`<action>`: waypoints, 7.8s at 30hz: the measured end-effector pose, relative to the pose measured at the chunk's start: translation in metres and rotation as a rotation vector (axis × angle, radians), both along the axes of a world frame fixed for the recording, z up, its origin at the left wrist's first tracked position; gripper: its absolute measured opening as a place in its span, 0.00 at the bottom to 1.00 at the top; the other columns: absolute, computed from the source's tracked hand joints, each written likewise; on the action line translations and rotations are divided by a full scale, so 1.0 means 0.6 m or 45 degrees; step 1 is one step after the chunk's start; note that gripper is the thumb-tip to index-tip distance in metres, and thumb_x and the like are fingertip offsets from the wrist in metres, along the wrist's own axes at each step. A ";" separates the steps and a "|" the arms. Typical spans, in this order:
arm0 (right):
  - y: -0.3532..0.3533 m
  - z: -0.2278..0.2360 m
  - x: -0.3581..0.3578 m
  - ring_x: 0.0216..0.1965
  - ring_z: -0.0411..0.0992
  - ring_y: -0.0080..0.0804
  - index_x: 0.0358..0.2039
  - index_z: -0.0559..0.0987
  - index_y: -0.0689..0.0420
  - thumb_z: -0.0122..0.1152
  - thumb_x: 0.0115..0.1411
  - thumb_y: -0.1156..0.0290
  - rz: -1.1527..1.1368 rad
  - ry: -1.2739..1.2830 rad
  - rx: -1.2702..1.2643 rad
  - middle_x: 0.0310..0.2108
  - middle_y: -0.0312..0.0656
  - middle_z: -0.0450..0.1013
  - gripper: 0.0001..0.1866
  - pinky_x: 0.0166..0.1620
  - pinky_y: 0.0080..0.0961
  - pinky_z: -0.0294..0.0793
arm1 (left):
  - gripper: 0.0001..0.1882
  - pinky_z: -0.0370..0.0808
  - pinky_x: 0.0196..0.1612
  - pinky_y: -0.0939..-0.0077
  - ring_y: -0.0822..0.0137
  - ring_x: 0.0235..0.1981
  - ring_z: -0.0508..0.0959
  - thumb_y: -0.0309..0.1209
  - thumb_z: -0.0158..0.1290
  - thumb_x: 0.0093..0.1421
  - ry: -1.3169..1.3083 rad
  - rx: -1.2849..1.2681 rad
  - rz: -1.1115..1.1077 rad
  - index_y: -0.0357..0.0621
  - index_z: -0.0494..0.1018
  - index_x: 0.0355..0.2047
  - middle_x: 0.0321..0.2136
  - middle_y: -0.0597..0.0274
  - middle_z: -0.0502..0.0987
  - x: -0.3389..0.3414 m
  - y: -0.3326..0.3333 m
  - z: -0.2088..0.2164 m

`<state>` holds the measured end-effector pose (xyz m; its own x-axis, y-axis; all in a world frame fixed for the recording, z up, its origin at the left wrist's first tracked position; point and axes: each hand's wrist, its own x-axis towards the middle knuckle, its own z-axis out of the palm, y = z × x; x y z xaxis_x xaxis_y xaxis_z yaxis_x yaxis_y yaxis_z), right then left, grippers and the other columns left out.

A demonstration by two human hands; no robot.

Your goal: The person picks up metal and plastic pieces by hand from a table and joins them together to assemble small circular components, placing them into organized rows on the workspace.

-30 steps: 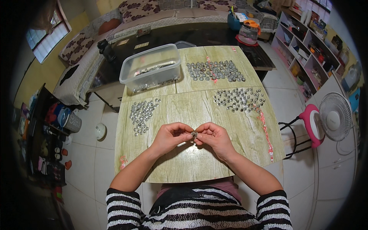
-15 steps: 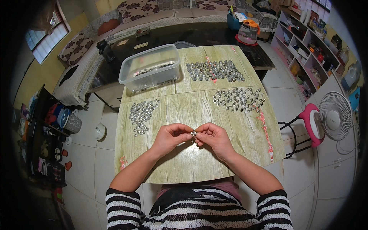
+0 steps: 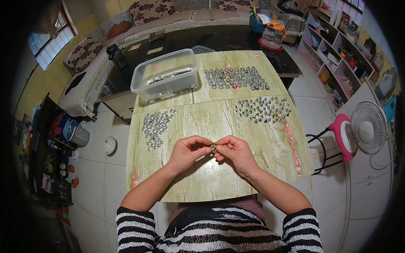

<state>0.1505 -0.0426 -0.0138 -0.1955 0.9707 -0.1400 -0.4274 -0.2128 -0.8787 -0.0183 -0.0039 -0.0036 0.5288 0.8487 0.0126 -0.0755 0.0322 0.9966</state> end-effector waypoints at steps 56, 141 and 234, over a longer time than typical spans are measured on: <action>0.000 -0.002 -0.002 0.23 0.68 0.19 0.31 0.68 0.61 0.50 0.54 0.70 0.113 0.064 -0.084 0.23 0.39 0.69 0.08 0.26 0.13 0.68 | 0.08 0.71 0.36 0.79 0.70 0.32 0.71 0.13 0.51 0.43 -0.081 0.433 0.136 0.34 0.69 0.27 0.29 0.58 0.69 0.003 -0.010 -0.007; -0.003 0.002 -0.001 0.21 0.66 0.17 0.30 0.68 0.58 0.47 0.56 0.65 0.266 0.041 -0.068 0.21 0.35 0.68 0.09 0.24 0.13 0.67 | 0.09 0.71 0.36 0.81 0.71 0.33 0.71 0.18 0.52 0.46 0.013 0.505 0.137 0.34 0.68 0.30 0.30 0.59 0.68 0.005 -0.022 0.009; -0.002 0.005 -0.003 0.21 0.67 0.20 0.32 0.67 0.61 0.44 0.57 0.66 0.228 0.027 -0.035 0.24 0.39 0.68 0.10 0.24 0.15 0.70 | 0.08 0.71 0.34 0.81 0.72 0.30 0.72 0.17 0.51 0.45 0.089 0.740 0.142 0.35 0.69 0.29 0.27 0.60 0.70 0.004 -0.020 0.013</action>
<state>0.1490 -0.0436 -0.0108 -0.3682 0.9158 -0.1605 -0.3985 -0.3114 -0.8627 -0.0159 -0.0159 0.0043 0.4531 0.7634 0.4603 0.0194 -0.5247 0.8511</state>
